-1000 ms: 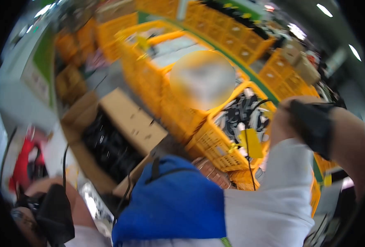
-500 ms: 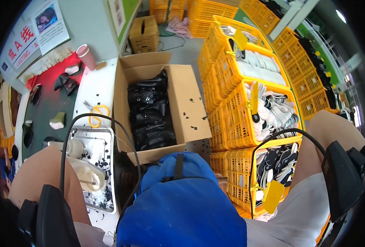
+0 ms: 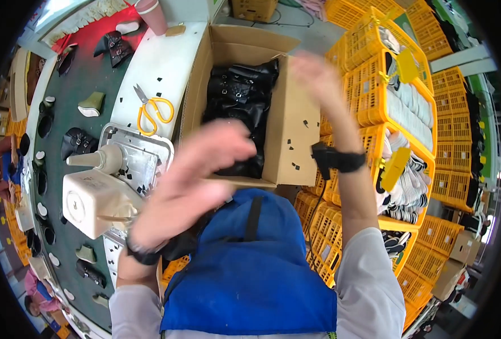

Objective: The recorder uses a brush to apply glue to the edges and interior of black boot uppers on a production line.

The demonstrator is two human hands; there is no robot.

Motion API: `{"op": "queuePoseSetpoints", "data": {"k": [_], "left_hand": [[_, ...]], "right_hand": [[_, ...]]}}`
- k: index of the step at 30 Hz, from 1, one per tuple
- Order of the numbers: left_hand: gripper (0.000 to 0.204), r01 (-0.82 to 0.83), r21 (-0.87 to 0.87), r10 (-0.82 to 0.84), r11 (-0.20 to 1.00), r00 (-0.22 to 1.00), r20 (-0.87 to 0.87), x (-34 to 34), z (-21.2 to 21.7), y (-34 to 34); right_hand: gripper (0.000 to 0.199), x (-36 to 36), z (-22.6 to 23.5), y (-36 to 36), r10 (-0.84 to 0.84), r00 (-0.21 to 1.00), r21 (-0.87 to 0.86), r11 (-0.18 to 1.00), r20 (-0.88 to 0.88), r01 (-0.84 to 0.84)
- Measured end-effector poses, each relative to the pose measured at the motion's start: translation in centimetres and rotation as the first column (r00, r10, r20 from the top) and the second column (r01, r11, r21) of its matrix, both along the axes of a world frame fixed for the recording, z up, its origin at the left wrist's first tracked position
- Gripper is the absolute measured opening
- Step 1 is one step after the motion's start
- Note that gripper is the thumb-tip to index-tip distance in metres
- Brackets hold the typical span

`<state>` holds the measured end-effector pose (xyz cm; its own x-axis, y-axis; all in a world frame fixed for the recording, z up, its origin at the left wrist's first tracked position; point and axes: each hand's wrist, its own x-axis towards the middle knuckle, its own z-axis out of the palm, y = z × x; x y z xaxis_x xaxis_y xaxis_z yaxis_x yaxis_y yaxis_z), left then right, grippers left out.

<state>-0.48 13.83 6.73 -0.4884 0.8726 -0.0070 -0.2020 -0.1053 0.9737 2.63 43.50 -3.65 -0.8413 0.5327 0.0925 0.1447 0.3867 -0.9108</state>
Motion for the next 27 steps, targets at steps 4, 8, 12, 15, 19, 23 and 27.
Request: {"op": "queuePoseSetpoints", "data": {"k": [4, 8, 12, 15, 19, 23, 27], "left_hand": [[0.049, 0.387, -0.511, -0.406, 0.767, 0.91, 0.08, 0.1, -15.4, -1.1], [0.048, 0.348, -0.618, -0.229, 0.705, 0.936, 0.266, 1.0, -20.7, -3.6], [0.051, 0.442, -0.632, -0.147, 0.637, 0.874, 0.463, 1.8, -22.9, -5.1], [0.051, 0.445, -0.642, -0.131, 0.624, 0.87, 0.476, 2.2, -23.9, -4.9], [0.052, 0.411, -0.626, -0.058, 0.663, 0.861, 0.505, 2.6, -24.9, -5.0], [0.052, 0.394, -0.684, -0.087, 0.615, 0.895, 0.437, 1.9, -25.0, -3.6], [0.053, 0.302, -0.711, -0.035, 0.635, 0.93, 0.365, 2.2, -25.7, -2.9]], "right_hand": [[0.028, -3.1, -22.5, -2.8, 0.54, 0.369, -0.494, 0.842, 0.756, -0.219], [0.048, -1.8, -36.2, -10.8, 0.123, 0.587, 0.123, 0.924, 0.8, -0.362], [0.081, -7.1, -35.4, -12.2, -0.026, 0.738, 0.433, 0.823, 0.675, -0.368], [0.075, -10.0, -38.6, -10.1, 0.004, 0.664, 0.387, 0.811, 0.747, -0.44], [0.052, -12.9, -38.3, -7.2, 0.282, 0.56, 0.127, 0.804, 0.779, -0.58], [0.045, -16.5, -35.6, -2.0, 0.438, 0.56, -0.08, 0.832, 0.703, -0.549], [0.071, -21.3, -35.7, 1.3, 0.242, 0.581, 0.19, 0.79, 0.777, -0.582]]}}
